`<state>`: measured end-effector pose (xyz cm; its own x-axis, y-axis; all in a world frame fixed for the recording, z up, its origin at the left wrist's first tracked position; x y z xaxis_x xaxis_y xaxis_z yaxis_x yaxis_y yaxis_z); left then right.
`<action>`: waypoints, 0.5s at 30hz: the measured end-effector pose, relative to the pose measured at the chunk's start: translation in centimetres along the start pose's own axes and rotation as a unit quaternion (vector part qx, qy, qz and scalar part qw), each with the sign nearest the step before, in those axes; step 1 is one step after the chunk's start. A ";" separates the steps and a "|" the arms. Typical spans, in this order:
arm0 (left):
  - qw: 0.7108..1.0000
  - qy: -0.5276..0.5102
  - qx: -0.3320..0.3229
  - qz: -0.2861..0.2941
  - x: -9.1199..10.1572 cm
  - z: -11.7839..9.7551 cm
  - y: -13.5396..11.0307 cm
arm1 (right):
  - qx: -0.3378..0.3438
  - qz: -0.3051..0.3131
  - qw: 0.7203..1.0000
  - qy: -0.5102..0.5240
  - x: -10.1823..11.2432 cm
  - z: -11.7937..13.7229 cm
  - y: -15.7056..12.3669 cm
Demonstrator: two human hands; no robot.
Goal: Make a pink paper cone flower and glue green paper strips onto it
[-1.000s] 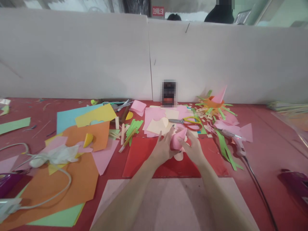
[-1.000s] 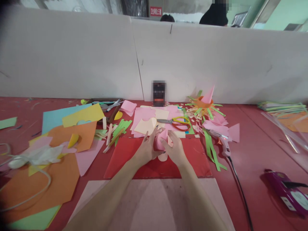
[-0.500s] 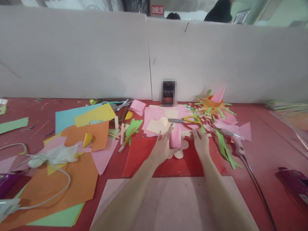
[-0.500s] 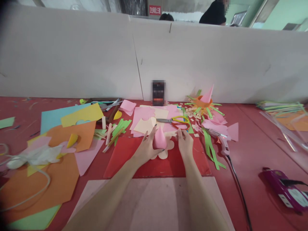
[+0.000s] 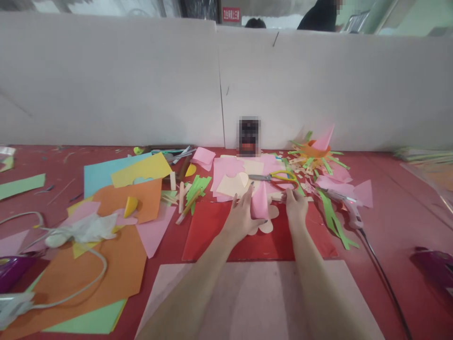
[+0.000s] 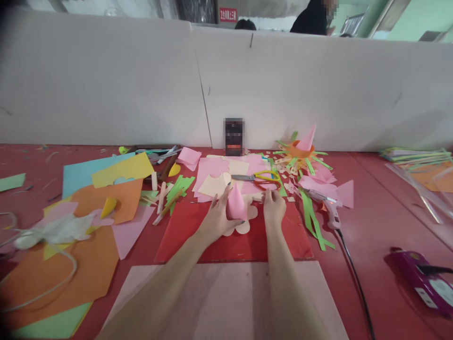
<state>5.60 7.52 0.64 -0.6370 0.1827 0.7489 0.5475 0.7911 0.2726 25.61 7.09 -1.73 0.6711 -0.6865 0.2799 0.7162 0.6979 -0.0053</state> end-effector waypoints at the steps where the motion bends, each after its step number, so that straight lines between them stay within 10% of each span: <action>1: 1.000 0.006 0.000 -0.003 0.0 0.0 0.0 | 0.005 0.003 1.000 0.005 0.0 0.6 -0.5; 10: 0.998 0.041 0.010 -0.039 -0.1 0.7 0.1 | 0.233 0.191 0.952 0.058 -3.3 7.9 -6.6; 15: 0.999 0.001 0.008 -0.047 0.4 0.9 0.2 | 0.199 0.196 0.959 0.051 -4.0 6.9 -6.3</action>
<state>4.94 8.29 0.43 -0.6833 0.1063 0.7223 0.4774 0.8136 0.3319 17.05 6.86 3.84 0.9037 -0.3574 0.2358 0.2888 0.9153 0.2806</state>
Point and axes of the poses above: each hand's wrist, its own y-axis towards the middle knuckle, its own x-axis out of the back of the hand, z = x × y, the point moved 8 cm from there along y, towards the middle knuckle, and after that the axes turned 9 degrees about -x, right-handed, at the moved point
